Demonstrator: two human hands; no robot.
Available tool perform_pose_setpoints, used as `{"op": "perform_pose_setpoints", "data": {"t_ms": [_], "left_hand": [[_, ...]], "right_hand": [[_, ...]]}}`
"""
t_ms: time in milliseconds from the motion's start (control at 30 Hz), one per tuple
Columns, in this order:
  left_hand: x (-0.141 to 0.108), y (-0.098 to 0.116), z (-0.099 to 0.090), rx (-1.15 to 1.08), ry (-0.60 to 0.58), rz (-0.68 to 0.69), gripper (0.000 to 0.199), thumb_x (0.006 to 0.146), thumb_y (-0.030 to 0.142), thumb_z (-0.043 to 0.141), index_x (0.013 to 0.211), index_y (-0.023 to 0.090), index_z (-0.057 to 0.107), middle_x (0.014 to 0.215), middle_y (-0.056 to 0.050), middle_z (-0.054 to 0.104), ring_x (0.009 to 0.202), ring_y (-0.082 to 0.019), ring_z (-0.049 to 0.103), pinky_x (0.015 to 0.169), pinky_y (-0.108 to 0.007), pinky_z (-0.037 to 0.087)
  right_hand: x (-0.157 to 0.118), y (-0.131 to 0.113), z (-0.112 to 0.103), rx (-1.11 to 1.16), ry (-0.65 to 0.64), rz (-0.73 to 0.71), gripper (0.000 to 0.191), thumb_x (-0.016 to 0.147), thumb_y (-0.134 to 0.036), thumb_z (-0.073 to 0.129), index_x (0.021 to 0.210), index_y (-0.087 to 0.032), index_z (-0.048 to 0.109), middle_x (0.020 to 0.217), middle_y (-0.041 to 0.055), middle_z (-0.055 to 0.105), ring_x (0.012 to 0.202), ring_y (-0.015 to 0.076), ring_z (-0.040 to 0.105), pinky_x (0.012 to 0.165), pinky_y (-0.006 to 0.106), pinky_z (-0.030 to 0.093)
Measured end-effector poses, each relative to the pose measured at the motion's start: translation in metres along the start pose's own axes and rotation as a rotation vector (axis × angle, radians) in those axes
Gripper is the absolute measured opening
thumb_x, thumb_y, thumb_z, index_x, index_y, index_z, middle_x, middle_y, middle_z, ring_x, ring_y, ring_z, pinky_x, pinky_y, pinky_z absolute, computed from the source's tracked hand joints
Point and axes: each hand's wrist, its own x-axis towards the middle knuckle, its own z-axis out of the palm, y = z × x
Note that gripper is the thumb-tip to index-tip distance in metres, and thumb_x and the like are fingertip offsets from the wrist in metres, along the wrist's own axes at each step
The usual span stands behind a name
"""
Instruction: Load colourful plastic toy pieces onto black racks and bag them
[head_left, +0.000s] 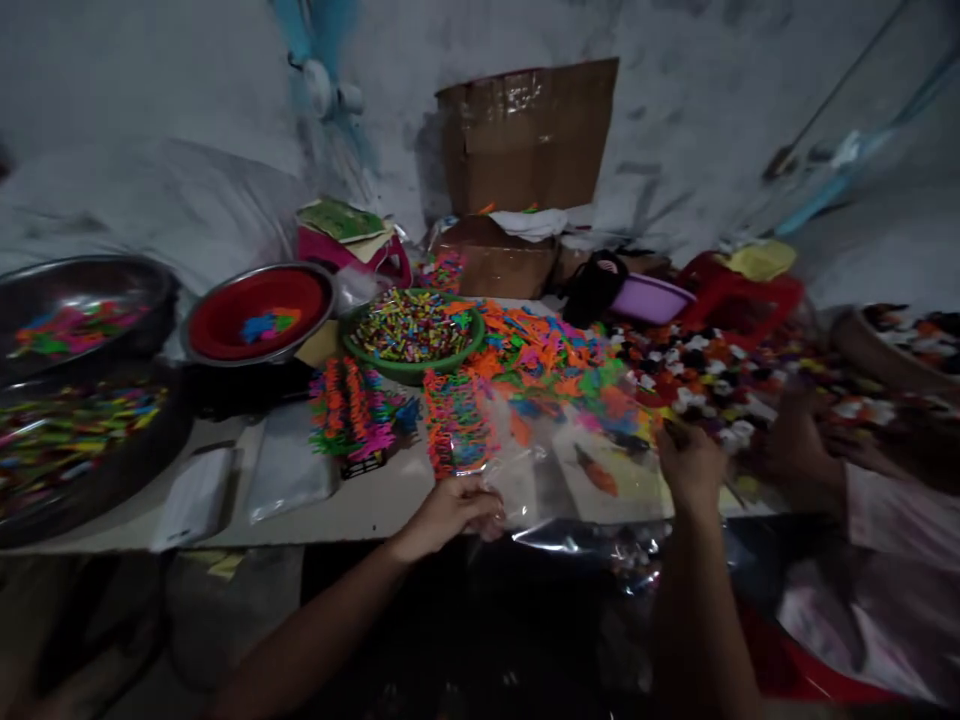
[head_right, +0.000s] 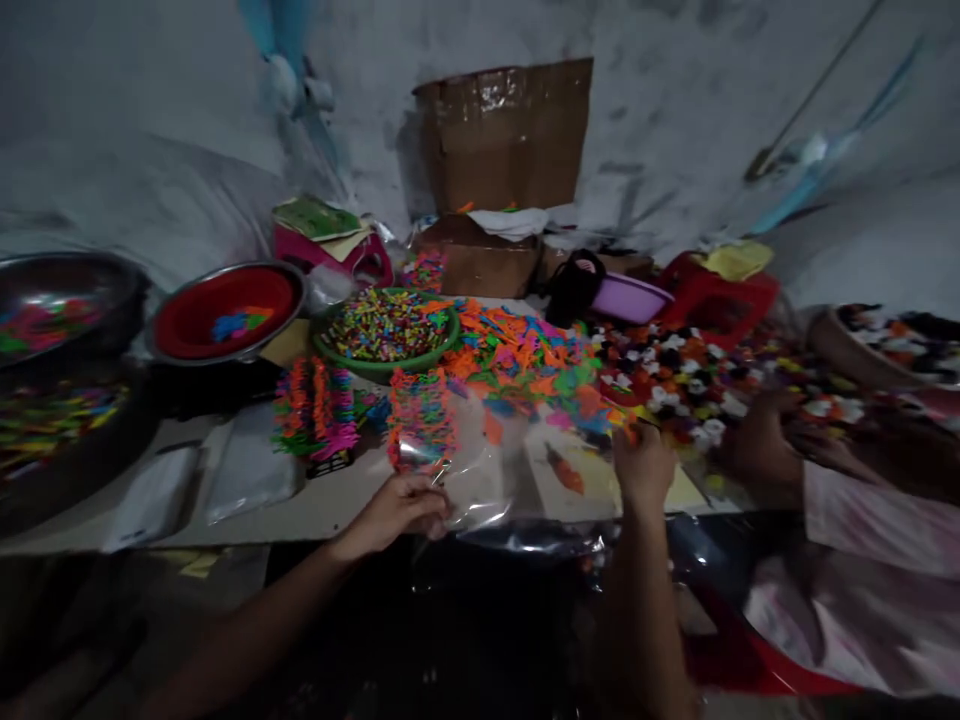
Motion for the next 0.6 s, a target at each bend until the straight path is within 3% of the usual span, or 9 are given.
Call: {"op": "perform_pose_setpoints", "data": {"t_ms": [67, 100, 167, 233, 333, 467, 600], "left_hand": [[0.006, 0.001, 0.017, 0.151, 0.083, 0.043, 0.025, 0.063, 0.034, 0.068, 0.066, 0.012, 0.057, 0.054, 0.002, 0.057, 0.041, -0.009, 0.052, 0.042, -0.018, 0.039], [0.009, 0.002, 0.026, 0.228, 0.098, 0.069, 0.023, 0.063, 0.033, 0.067, 0.063, 0.013, 0.056, 0.05, 0.003, 0.054, 0.038, -0.007, 0.048, 0.04, -0.018, 0.036], [0.013, 0.005, 0.042, 0.324, 0.081, 0.126, 0.023, 0.067, 0.035, 0.063, 0.061, 0.013, 0.056, 0.047, 0.004, 0.05, 0.039, -0.006, 0.045, 0.04, -0.018, 0.034], [0.015, 0.007, 0.05, 0.275, -0.008, 0.146, 0.027, 0.071, 0.04, 0.058, 0.067, 0.014, 0.059, 0.055, 0.002, 0.054, 0.049, -0.008, 0.051, 0.047, -0.018, 0.039], [0.014, 0.006, 0.049, 0.093, -0.126, 0.076, 0.035, 0.071, 0.046, 0.056, 0.081, 0.013, 0.061, 0.073, -0.002, 0.06, 0.065, -0.012, 0.057, 0.059, -0.022, 0.045], [0.015, 0.002, 0.037, 0.153, 0.085, 0.068, 0.037, 0.059, 0.045, 0.067, 0.069, 0.01, 0.06, 0.059, 0.001, 0.053, 0.053, -0.009, 0.05, 0.049, -0.02, 0.04], [0.015, 0.008, 0.03, 0.316, 0.244, 0.073, 0.034, 0.063, 0.047, 0.062, 0.062, 0.014, 0.055, 0.048, 0.006, 0.041, 0.04, -0.006, 0.037, 0.039, -0.019, 0.029]], "right_hand": [[-0.031, -0.016, 0.001, 0.019, -0.169, -0.008, 0.038, 0.081, -0.047, 0.044, 0.07, -0.015, 0.061, 0.062, 0.008, 0.06, 0.057, 0.0182, 0.056, 0.053, 0.03, 0.042], [-0.05, -0.027, 0.004, 0.102, -0.348, -0.085, 0.041, 0.083, -0.047, 0.037, 0.072, -0.017, 0.062, 0.06, 0.0057, 0.061, 0.054, 0.0165, 0.055, 0.052, 0.028, 0.042], [-0.086, -0.05, 0.012, 0.192, -0.663, -0.232, 0.032, 0.082, -0.044, 0.042, 0.08, -0.02, 0.063, 0.069, 0.0034, 0.064, 0.062, 0.0162, 0.059, 0.056, 0.026, 0.044], [-0.112, -0.065, 0.018, 0.228, -0.672, -0.249, 0.028, 0.078, -0.043, 0.05, 0.087, -0.02, 0.062, 0.072, 0.0024, 0.065, 0.063, 0.0163, 0.06, 0.057, 0.025, 0.045], [-0.124, -0.066, 0.024, 0.337, -0.66, -0.243, 0.03, 0.076, -0.041, 0.055, 0.097, -0.02, 0.061, 0.085, 0.0041, 0.067, 0.074, 0.0176, 0.062, 0.065, 0.025, 0.047], [-0.119, -0.046, 0.031, 0.389, -0.642, -0.278, 0.02, 0.079, -0.037, 0.054, 0.085, -0.023, 0.066, 0.079, 0.0028, 0.067, 0.069, 0.0163, 0.061, 0.063, 0.025, 0.047], [-0.107, -0.034, 0.028, 0.388, -0.382, -0.155, 0.024, 0.077, -0.041, 0.054, 0.075, -0.021, 0.066, 0.072, 0.0042, 0.066, 0.065, 0.0169, 0.061, 0.061, 0.028, 0.048]]}}
